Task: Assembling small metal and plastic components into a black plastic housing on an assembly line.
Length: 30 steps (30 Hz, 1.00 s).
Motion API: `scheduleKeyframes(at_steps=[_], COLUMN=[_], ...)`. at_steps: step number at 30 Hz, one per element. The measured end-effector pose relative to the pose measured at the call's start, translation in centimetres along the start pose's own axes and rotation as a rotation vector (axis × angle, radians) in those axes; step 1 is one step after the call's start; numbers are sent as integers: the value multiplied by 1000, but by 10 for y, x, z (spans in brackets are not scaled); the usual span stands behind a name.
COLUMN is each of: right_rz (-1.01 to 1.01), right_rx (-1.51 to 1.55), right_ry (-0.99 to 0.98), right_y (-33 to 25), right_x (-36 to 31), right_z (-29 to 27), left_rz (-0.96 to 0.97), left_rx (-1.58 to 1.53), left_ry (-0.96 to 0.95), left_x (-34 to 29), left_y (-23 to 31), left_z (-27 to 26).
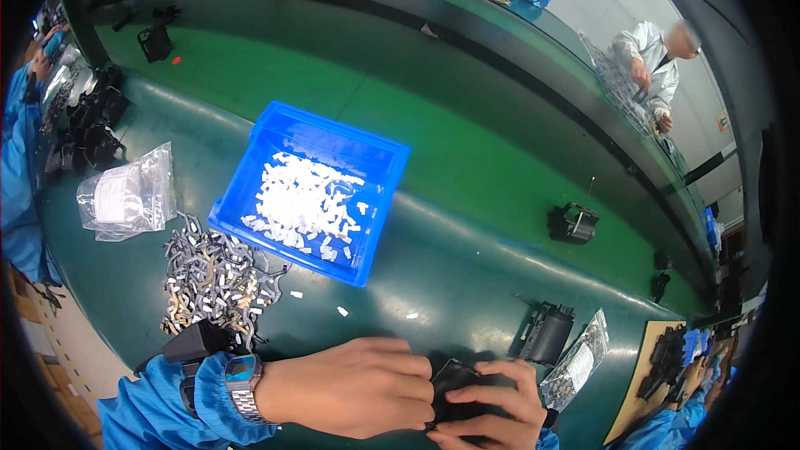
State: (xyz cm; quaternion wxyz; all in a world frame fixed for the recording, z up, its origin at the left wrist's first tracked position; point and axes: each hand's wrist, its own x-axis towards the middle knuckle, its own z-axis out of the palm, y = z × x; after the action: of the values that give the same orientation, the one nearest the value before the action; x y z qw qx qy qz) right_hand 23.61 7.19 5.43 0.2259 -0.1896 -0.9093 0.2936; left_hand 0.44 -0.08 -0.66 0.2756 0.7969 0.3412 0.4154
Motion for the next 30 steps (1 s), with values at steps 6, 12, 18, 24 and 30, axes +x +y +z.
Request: scheduleKeyframes(at_steps=[6,12,18,24,30], right_rz=[-176,-286,-338,-334,10], right_rx=[-152,-237,-197,-237,-235], right_ry=[-4,66,138,100,-369], right_y=[0,0,4,3,14], right_x=[3,-1,-9,-12,29], right_z=[-8,2,12,5,-15], left_rz=[-5,-23,-98,-78,-36], left_rx=[19,22,2,40,106], left_ry=[10,-8,-34,-8,104], left_x=[0,-1,2,5,3], left_y=[0,0,-1,2,2], left_z=[1,-4,-13,-13,-8])
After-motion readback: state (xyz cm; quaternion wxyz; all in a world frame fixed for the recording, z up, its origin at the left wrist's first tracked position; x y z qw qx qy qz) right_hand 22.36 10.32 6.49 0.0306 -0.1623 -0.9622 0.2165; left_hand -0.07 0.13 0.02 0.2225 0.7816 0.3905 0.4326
